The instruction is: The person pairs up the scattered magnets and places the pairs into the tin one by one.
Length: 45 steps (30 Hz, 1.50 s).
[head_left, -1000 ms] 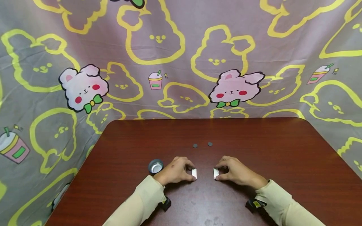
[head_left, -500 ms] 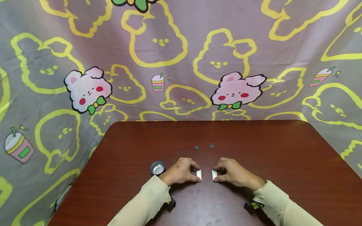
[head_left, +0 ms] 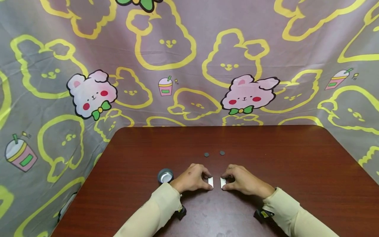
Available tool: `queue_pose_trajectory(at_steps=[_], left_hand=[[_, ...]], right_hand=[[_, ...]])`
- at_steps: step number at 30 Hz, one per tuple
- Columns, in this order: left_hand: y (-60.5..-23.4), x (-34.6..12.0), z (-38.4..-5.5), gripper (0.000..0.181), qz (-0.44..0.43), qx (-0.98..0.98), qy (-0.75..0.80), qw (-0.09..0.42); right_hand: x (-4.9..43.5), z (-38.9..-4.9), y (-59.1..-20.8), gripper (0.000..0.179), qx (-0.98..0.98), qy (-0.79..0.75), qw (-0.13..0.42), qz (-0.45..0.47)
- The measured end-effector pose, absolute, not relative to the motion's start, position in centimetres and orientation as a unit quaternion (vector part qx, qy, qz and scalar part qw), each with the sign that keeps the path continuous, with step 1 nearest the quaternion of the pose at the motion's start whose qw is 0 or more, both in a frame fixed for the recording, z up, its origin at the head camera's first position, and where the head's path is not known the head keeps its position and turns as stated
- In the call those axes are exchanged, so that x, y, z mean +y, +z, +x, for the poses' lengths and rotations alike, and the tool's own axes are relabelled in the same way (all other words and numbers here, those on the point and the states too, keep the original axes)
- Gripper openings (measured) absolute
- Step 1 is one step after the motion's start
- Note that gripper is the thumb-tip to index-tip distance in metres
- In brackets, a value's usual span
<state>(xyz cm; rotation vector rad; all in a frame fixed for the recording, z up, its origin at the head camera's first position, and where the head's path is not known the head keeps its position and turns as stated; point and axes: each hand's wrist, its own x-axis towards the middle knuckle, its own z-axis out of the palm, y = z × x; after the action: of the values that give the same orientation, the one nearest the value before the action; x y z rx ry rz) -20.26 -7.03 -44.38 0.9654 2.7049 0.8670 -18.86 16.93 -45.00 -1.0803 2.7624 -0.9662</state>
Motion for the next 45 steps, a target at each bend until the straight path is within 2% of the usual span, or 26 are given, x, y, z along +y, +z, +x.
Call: queue_pose_trajectory(at_steps=[25,32,45], left_hand=[[-43.5,-5.8,-20.3,0.033,0.29,0.915,0.266,0.089],[-44.0,-6.3,-20.6,0.036,0.291,0.906,0.295,0.089],[-42.8,-9.1,-20.3,0.044,0.234,0.859,0.426,0.16]], right_hand=[[15.0,-18.8,-44.2,0.026,0.891,-0.296,0.018,-0.344],[15.3,-18.9,-44.3,0.035,0.883,-0.316,0.023,-0.347],[15.2,-18.9,-44.2,0.037,0.887,-0.307,0.024,-0.346]])
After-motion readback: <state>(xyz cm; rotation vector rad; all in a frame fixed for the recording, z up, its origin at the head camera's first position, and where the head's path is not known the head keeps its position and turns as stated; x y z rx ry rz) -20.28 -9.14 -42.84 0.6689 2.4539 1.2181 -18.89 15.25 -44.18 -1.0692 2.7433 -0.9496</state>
